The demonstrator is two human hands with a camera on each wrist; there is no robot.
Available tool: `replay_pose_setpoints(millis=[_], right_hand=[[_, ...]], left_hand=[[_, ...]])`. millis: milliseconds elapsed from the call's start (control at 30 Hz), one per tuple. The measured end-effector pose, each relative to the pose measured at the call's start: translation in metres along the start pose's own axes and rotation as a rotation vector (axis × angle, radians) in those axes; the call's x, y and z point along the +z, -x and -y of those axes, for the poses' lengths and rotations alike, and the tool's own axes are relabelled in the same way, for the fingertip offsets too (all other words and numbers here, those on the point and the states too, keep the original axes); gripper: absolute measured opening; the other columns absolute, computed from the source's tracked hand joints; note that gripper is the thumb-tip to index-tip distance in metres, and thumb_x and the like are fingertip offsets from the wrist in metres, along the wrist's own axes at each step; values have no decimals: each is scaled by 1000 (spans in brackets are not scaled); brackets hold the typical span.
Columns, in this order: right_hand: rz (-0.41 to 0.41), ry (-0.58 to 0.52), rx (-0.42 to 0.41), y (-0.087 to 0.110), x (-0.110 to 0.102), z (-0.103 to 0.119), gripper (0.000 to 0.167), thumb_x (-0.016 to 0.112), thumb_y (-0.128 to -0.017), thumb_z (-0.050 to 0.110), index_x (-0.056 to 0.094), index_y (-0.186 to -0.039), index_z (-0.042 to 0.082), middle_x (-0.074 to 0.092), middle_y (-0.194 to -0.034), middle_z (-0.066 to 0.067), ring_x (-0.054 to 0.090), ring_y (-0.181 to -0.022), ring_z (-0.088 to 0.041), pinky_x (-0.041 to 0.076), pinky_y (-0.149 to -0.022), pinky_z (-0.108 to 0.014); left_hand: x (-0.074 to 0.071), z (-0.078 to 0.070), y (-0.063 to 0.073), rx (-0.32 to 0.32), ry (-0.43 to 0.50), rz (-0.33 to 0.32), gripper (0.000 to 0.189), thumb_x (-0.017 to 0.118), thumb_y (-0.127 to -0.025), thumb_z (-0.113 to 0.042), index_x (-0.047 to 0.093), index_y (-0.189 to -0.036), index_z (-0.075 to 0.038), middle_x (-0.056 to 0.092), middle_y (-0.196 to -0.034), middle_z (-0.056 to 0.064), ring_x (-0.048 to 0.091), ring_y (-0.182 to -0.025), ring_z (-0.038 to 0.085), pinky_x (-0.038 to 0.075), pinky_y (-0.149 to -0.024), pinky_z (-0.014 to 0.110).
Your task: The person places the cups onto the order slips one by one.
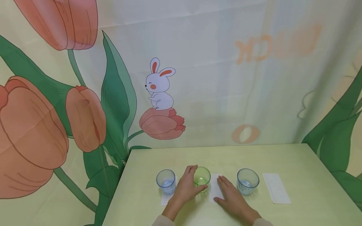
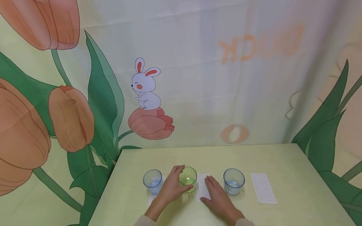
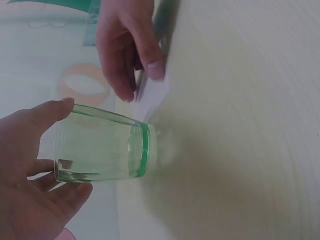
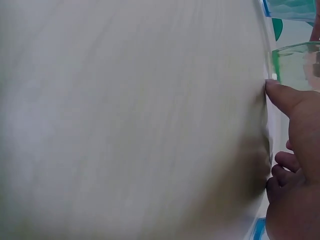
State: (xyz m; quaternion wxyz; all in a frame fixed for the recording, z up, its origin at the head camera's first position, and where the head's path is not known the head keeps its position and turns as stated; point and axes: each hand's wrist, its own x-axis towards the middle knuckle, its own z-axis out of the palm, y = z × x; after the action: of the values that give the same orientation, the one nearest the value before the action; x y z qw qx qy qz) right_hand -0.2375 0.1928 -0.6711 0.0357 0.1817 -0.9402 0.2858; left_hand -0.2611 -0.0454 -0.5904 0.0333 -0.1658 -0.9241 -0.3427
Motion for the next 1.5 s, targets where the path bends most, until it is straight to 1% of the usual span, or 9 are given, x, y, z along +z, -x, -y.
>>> replay_pose_setpoints(millis=[233, 333, 500, 633, 800, 900, 1133, 1267, 1500], right_hand=[[-73, 56, -71, -3, 9, -9, 94, 83, -89, 50, 46, -156, -4, 45, -162, -21, 40, -151, -41, 38, -117, -62], [-83, 51, -96, -4, 10, -8, 93, 83, -90, 49, 45, -157, -4, 46, -161, -23, 41, -150, -42, 38, -116, -63], [-53, -31, -62, -5, 6, -6, 80, 80, -95, 34, 44, -158, 0, 44, -162, -23, 39, -151, -44, 35, -117, -66], [-23, -62, -57, -4, 1, -8, 80, 81, -95, 28, 42, -159, 0, 43, -162, -24, 39, -150, -46, 32, -120, -65], [-55, -114, -62, -5, 2, -9, 89, 86, -91, 30, 39, -163, 5, 43, -164, -18, 42, -149, -42, 35, -119, -63], [-88, -148, -54, -5, 4, -10, 90, 88, -88, 31, 42, -161, 7, 47, -162, -15, 45, -148, -39, 37, -118, -62], [-114, -187, 3, -4, 7, -8, 91, 91, -85, 31, 45, -159, 7, 51, -159, -15, 46, -147, -41, 38, -117, -64], [-95, -207, 54, -5, 8, -9, 92, 91, -84, 32, 45, -160, 9, 50, -160, -13, 44, -148, -39, 35, -119, -62], [-124, -225, 38, -4, 7, -8, 92, 92, -83, 30, 45, -159, 5, 50, -159, -17, 45, -147, -42, 34, -119, -64]], left_hand=[[-5, -16, -3, 30, 56, -2, 90, 90, -85, -43, 46, -158, -11, 52, -151, 5, 61, -130, 32, 53, -106, 49], [-6, -23, -3, 39, 66, 13, 91, 90, -85, -42, 46, -158, -10, 52, -150, 6, 61, -131, 32, 52, -107, 49], [-5, -28, -2, 46, 59, 25, 90, 90, -86, -42, 46, -158, -9, 53, -151, 6, 61, -131, 32, 52, -107, 49], [-2, -29, -2, 36, 70, 26, 91, 90, -85, -43, 46, -158, -11, 52, -151, 4, 61, -131, 31, 52, -107, 49], [7, -29, -5, 37, 85, 33, 90, 90, -85, -44, 47, -157, -12, 52, -151, 3, 60, -131, 30, 52, -107, 48], [12, -31, -7, 45, 83, 49, 91, 90, -85, -44, 48, -157, -9, 53, -151, 5, 60, -131, 30, 52, -107, 48], [19, -35, -10, 42, 55, 47, 91, 91, -84, -41, 48, -156, -6, 52, -151, 8, 61, -131, 31, 53, -107, 47], [21, -35, -10, 28, 59, 45, 91, 92, -84, -38, 48, -156, -5, 52, -152, 9, 61, -131, 33, 53, -106, 49], [24, -29, -9, 17, 60, 61, 91, 91, -85, -40, 46, -157, -6, 52, -150, 10, 61, -129, 35, 53, -105, 50]])
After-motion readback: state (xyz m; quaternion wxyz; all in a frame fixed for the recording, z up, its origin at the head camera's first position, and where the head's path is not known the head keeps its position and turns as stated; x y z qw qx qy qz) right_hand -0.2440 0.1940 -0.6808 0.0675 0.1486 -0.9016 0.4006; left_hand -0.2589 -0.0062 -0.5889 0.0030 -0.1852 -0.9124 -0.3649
